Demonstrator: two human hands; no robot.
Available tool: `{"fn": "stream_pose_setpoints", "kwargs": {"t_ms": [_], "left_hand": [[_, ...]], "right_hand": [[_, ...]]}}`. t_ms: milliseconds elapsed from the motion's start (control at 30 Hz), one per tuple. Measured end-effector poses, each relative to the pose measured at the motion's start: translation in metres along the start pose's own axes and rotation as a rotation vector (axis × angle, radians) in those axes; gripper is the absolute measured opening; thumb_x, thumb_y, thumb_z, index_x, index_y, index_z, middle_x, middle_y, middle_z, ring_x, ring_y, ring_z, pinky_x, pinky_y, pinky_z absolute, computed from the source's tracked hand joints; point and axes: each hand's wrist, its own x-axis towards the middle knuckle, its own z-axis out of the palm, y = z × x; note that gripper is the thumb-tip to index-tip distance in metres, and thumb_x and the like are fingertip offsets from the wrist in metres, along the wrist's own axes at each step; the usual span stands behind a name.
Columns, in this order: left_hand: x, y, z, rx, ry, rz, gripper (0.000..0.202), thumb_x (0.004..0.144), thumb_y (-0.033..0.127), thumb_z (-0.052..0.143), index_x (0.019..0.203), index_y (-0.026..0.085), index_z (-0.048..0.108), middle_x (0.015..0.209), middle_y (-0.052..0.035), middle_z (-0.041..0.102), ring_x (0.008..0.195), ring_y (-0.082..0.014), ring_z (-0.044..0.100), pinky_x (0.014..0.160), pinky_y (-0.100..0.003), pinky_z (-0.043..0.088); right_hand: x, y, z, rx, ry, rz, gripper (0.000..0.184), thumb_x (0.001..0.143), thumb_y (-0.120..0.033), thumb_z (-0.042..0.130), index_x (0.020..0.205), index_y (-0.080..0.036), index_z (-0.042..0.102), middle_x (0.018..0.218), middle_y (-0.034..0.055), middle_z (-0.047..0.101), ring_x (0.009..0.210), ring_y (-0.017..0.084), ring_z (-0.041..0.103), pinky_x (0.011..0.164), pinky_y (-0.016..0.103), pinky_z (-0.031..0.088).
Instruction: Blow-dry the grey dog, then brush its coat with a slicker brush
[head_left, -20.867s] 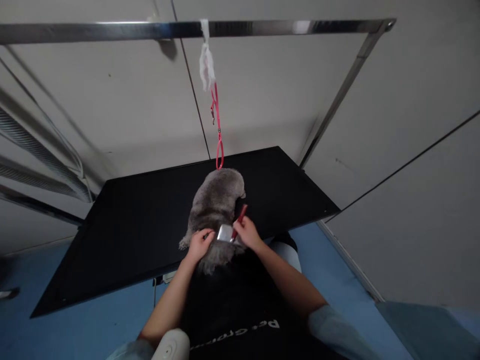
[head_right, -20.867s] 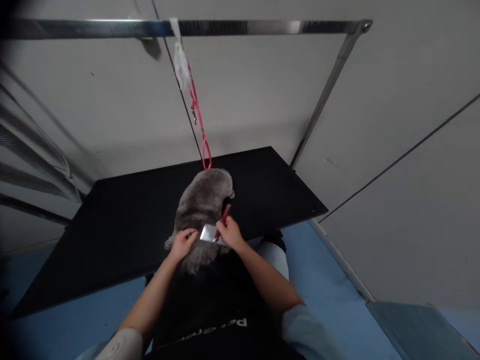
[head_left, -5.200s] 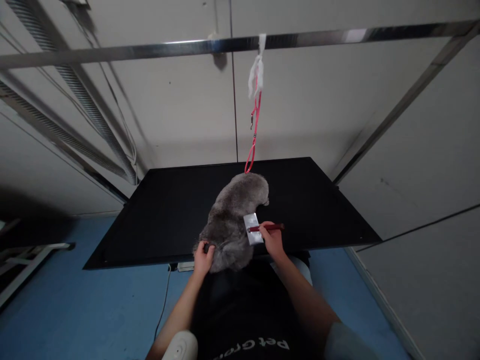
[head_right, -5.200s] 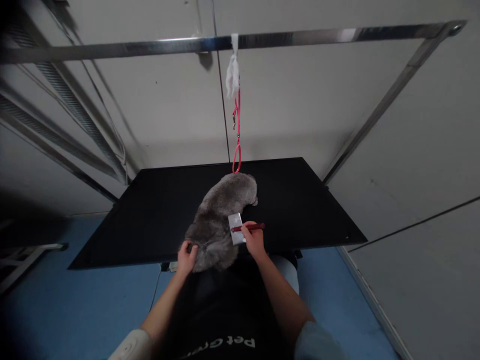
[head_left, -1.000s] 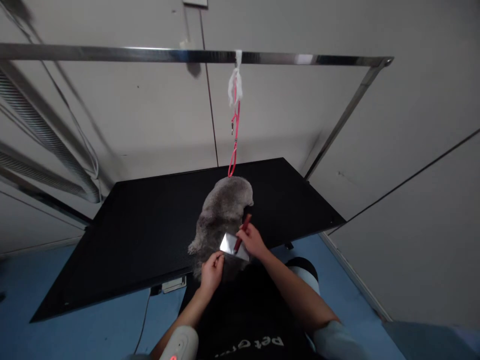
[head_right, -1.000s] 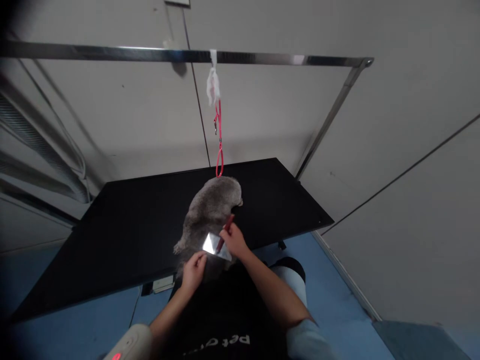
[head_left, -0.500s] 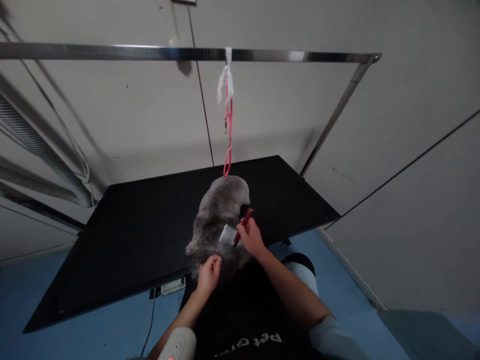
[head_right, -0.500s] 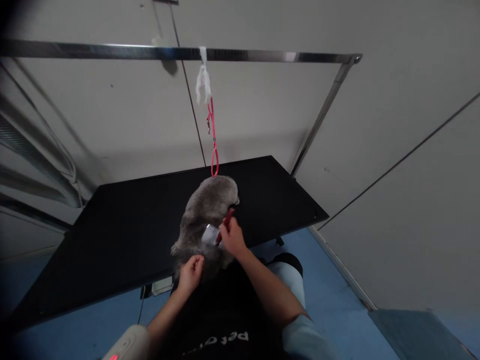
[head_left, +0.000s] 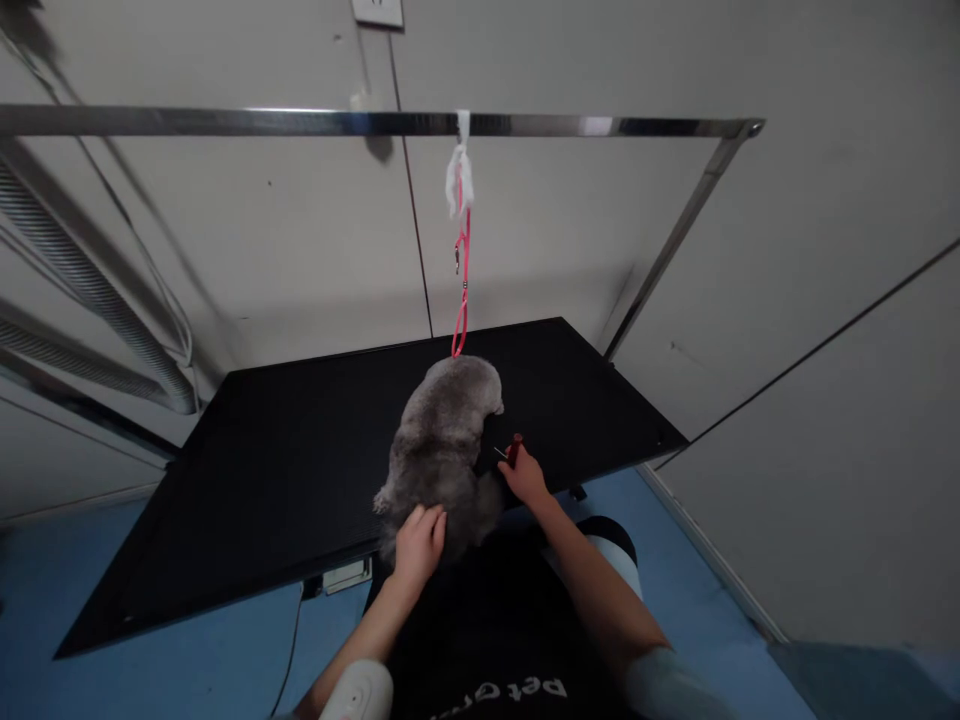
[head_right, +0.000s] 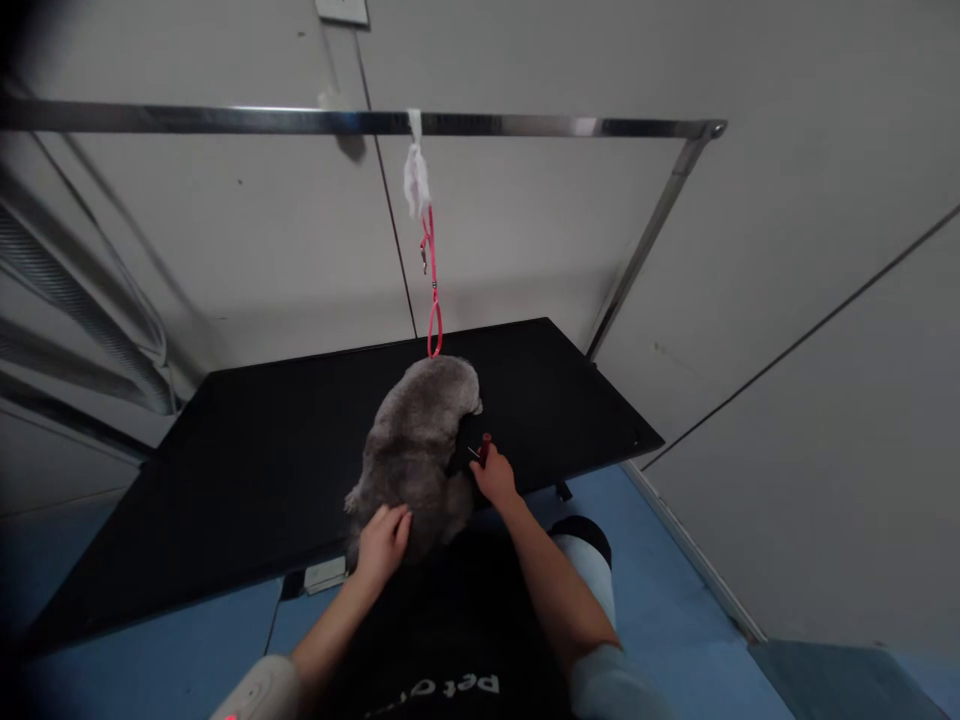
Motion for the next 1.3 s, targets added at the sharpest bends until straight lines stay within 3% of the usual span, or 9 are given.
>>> {"fn": "stream_pose_setpoints", "kwargs": {"t_ms": [233, 367, 500, 633, 767, 900, 1033, 1167, 1300], "left_hand": [[-0.024, 0.001, 0.008, -0.051, 0.032, 0.134, 0.023, 0.091, 0.022, 0.045, 0.087, 0.017, 0.067, 0.069, -0.0043, 0.064, 0.063, -0.0141, 0.059, 0.06, -0.023, 0.048], [-0.022, 0.002, 0.009, -0.07, 0.012, 0.125, 0.023, 0.091, 0.023, 0.045, 0.086, 0.018, 0.067, 0.07, -0.004, 0.064, 0.063, -0.0134, 0.06, 0.061, -0.022, 0.048], [-0.017, 0.009, 0.011, -0.074, -0.07, 0.073, 0.025, 0.092, 0.023, 0.043, 0.088, 0.018, 0.067, 0.072, -0.0047, 0.065, 0.066, -0.0138, 0.061, 0.063, -0.023, 0.049], [-0.014, 0.015, 0.013, -0.082, -0.116, 0.009, 0.026, 0.092, 0.023, 0.042, 0.089, 0.018, 0.067, 0.075, -0.005, 0.066, 0.068, -0.0143, 0.063, 0.065, -0.023, 0.05], [-0.016, 0.014, 0.012, -0.081, -0.122, 0.011, 0.024, 0.09, 0.021, 0.043, 0.088, 0.019, 0.067, 0.074, -0.0045, 0.066, 0.067, -0.0147, 0.063, 0.063, -0.023, 0.05], [-0.019, 0.009, 0.011, -0.094, -0.104, 0.022, 0.025, 0.09, 0.022, 0.043, 0.086, 0.018, 0.067, 0.072, -0.0043, 0.066, 0.065, -0.0142, 0.062, 0.062, -0.022, 0.05], [-0.021, 0.006, 0.013, -0.124, -0.101, 0.032, 0.025, 0.09, 0.022, 0.042, 0.089, 0.018, 0.067, 0.074, -0.005, 0.067, 0.067, -0.0143, 0.063, 0.063, -0.022, 0.051], [-0.021, 0.008, 0.014, -0.216, -0.118, -0.011, 0.026, 0.089, 0.023, 0.041, 0.089, 0.018, 0.067, 0.077, -0.0058, 0.069, 0.069, -0.0151, 0.064, 0.065, -0.024, 0.051], [-0.015, 0.013, 0.007, -0.337, -0.083, -0.31, 0.033, 0.086, 0.032, 0.047, 0.11, 0.013, 0.059, 0.063, -0.0008, 0.063, 0.052, -0.0138, 0.059, 0.054, -0.024, 0.048]], "right_hand": [[-0.011, -0.048, 0.014, 0.26, -0.285, -0.188, 0.017, 0.069, -0.031, 0.062, 0.078, -0.02, 0.055, 0.067, -0.0022, 0.06, 0.063, 0.015, 0.057, 0.063, 0.027, 0.046], [0.0, -0.068, 0.006, 0.287, -0.158, -0.173, 0.014, 0.08, -0.033, 0.047, 0.081, -0.02, 0.051, 0.067, -0.0024, 0.057, 0.064, 0.014, 0.055, 0.065, 0.027, 0.045], [0.001, -0.077, 0.01, 0.205, -0.408, -0.256, 0.012, 0.072, -0.029, 0.06, 0.078, -0.021, 0.053, 0.065, -0.004, 0.059, 0.06, 0.013, 0.055, 0.06, 0.025, 0.044], [0.002, -0.083, 0.017, 0.182, -0.249, -0.249, 0.013, 0.078, -0.03, 0.054, 0.085, -0.02, 0.052, 0.07, -0.0027, 0.059, 0.062, 0.013, 0.056, 0.061, 0.025, 0.044], [0.004, -0.092, 0.01, 0.105, -0.371, -0.322, 0.011, 0.074, -0.029, 0.058, 0.08, -0.02, 0.053, 0.067, -0.0027, 0.058, 0.061, 0.014, 0.056, 0.06, 0.025, 0.043], [0.003, -0.099, -0.003, 0.107, -0.057, -0.263, 0.013, 0.08, -0.031, 0.051, 0.087, -0.021, 0.052, 0.072, -0.0007, 0.061, 0.064, 0.015, 0.058, 0.063, 0.026, 0.043], [-0.009, -0.095, -0.003, 0.046, -0.323, -0.278, 0.01, 0.075, -0.028, 0.057, 0.08, -0.021, 0.053, 0.067, -0.002, 0.06, 0.061, 0.015, 0.057, 0.061, 0.025, 0.043], [-0.016, -0.087, -0.001, 0.048, -0.057, -0.211, 0.013, 0.079, -0.031, 0.053, 0.087, -0.02, 0.053, 0.072, 0.0006, 0.061, 0.066, 0.016, 0.058, 0.064, 0.027, 0.043], [-0.016, -0.077, -0.002, 0.105, -0.202, -0.157, 0.012, 0.074, -0.031, 0.057, 0.078, -0.021, 0.053, 0.067, -0.0026, 0.058, 0.062, 0.015, 0.056, 0.061, 0.026, 0.044]]}}
